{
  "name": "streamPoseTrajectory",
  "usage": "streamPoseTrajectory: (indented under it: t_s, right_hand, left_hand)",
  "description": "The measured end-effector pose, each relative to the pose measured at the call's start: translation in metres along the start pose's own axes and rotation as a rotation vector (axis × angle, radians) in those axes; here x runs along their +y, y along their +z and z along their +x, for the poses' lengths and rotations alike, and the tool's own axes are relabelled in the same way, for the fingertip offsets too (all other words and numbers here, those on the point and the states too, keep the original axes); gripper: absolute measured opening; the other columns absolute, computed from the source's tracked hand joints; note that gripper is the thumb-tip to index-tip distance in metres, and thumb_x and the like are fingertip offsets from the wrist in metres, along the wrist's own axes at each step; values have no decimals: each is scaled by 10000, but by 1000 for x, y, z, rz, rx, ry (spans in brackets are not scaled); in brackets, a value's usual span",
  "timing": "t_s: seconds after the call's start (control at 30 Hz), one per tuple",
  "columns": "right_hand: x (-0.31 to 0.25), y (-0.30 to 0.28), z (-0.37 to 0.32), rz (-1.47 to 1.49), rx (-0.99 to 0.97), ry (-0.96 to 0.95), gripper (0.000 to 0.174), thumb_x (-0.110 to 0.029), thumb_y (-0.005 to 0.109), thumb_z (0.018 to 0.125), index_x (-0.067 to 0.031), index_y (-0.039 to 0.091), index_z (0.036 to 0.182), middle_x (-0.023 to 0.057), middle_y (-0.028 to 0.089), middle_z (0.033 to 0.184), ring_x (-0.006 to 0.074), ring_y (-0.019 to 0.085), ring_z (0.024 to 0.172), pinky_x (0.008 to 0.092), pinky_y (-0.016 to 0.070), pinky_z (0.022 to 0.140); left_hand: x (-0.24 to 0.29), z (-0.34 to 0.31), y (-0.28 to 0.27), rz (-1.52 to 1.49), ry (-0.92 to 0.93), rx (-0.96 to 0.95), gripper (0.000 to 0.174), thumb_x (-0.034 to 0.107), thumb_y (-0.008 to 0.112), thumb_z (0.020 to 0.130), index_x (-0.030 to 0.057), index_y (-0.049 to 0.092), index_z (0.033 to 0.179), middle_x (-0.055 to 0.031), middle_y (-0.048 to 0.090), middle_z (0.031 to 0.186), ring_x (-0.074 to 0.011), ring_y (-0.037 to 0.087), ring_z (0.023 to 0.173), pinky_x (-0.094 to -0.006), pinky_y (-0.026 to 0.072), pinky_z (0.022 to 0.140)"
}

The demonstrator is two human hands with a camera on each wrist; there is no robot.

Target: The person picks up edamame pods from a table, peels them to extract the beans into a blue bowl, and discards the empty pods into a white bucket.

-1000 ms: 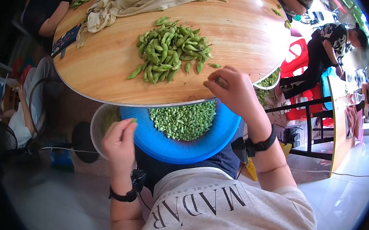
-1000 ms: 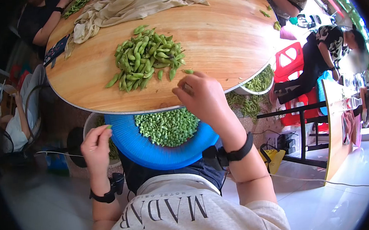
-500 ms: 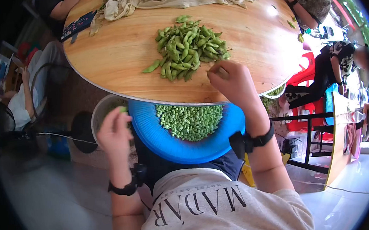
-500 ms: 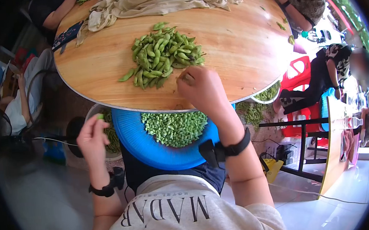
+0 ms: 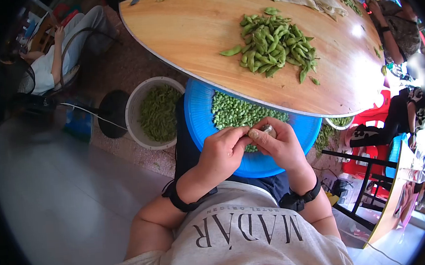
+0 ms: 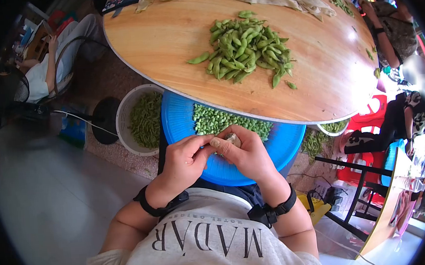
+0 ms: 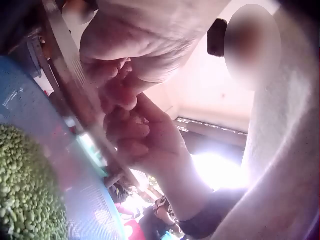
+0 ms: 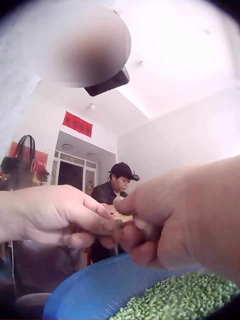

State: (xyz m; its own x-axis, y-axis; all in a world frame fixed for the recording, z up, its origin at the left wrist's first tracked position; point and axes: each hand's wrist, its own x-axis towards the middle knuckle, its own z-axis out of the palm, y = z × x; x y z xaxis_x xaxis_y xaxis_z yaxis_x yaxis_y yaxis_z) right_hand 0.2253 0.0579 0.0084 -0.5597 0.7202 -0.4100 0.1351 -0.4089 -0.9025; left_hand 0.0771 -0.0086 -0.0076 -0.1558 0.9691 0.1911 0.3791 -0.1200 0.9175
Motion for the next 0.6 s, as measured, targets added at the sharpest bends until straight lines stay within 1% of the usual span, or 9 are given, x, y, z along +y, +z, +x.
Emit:
streamPoseTrajectory:
  t_s: [0.03, 0.07, 0.1, 0.2, 0.3, 0.33, 0.43, 0.57, 0.6]
  right_hand:
    - [2, -2, -3, -25, 7, -7, 220, -221, 607, 855, -7, 564, 881, -20, 525, 655, 35, 456, 583, 179, 346, 487]
    - [-2, -3, -4, 4, -18, -18, 276, -287, 531, 899, -13, 558, 873, -12, 495, 626, 45, 424, 544, 186, 323, 465]
    - [-5, -5, -5, 43, -25, -32, 296, -302, 500, 911, -14, 556, 868, -11, 484, 618, 49, 412, 533, 188, 316, 461]
    - [-8, -10, -10, 80, -43, -54, 397, -366, 389, 948, -21, 546, 830, -11, 443, 595, 60, 375, 506, 192, 296, 443]
    - [0, -11, -10, 110, -132, 40, 389, -356, 399, 946, -23, 537, 798, -14, 439, 597, 63, 378, 506, 195, 293, 436]
    - [0, -8, -11, 69, -122, 47, 382, -341, 405, 947, -25, 525, 769, -16, 435, 597, 61, 370, 497, 199, 289, 430]
    - [2, -9, -12, 46, -135, 21, 362, -321, 413, 946, -26, 517, 763, -16, 436, 597, 53, 364, 489, 200, 289, 428]
    - [0, -9, -15, 38, -122, 57, 343, -302, 415, 947, -23, 507, 769, -15, 435, 594, 52, 363, 480, 198, 277, 415]
    - [1, -10, -15, 26, -120, 49, 342, -302, 418, 946, -21, 507, 771, -13, 437, 594, 51, 363, 480, 198, 276, 412]
  left_hand:
    - [-2, -1, 3, -13, 33, 32, 178, -27, 606, 760, -14, 610, 937, -108, 611, 726, -162, 557, 560, -259, 448, 499]
    - [-3, 1, 7, -32, 71, 59, 179, -42, 601, 766, -15, 615, 943, -83, 607, 690, -91, 529, 494, -216, 430, 456]
    - [-4, 1, 4, -68, 55, 55, 161, -27, 602, 778, -23, 611, 939, -62, 604, 698, -68, 504, 508, -192, 404, 452]
    - [5, -1, -4, -543, -460, -76, 114, 9, 607, 806, -17, 601, 917, -44, 601, 763, -39, 475, 510, -163, 356, 421]
    - [15, 3, -4, -711, -537, -112, 80, 10, 610, 804, -13, 598, 879, -38, 591, 714, -39, 480, 502, -164, 360, 413]
    - [15, 3, -2, -705, -537, -107, 59, 4, 604, 806, -7, 593, 862, -22, 575, 658, -37, 474, 483, -163, 357, 403]
    - [16, 2, -5, -527, -515, -187, 62, 5, 614, 798, -3, 607, 860, -20, 583, 668, -29, 470, 476, -166, 355, 405]
    - [11, -3, 1, -319, -317, -121, 73, 17, 649, 773, 6, 636, 845, -15, 613, 713, -25, 492, 511, -191, 376, 429]
    - [5, -4, 4, -261, -191, -86, 85, 15, 653, 766, 3, 632, 848, -22, 613, 710, -43, 508, 523, -205, 390, 442]
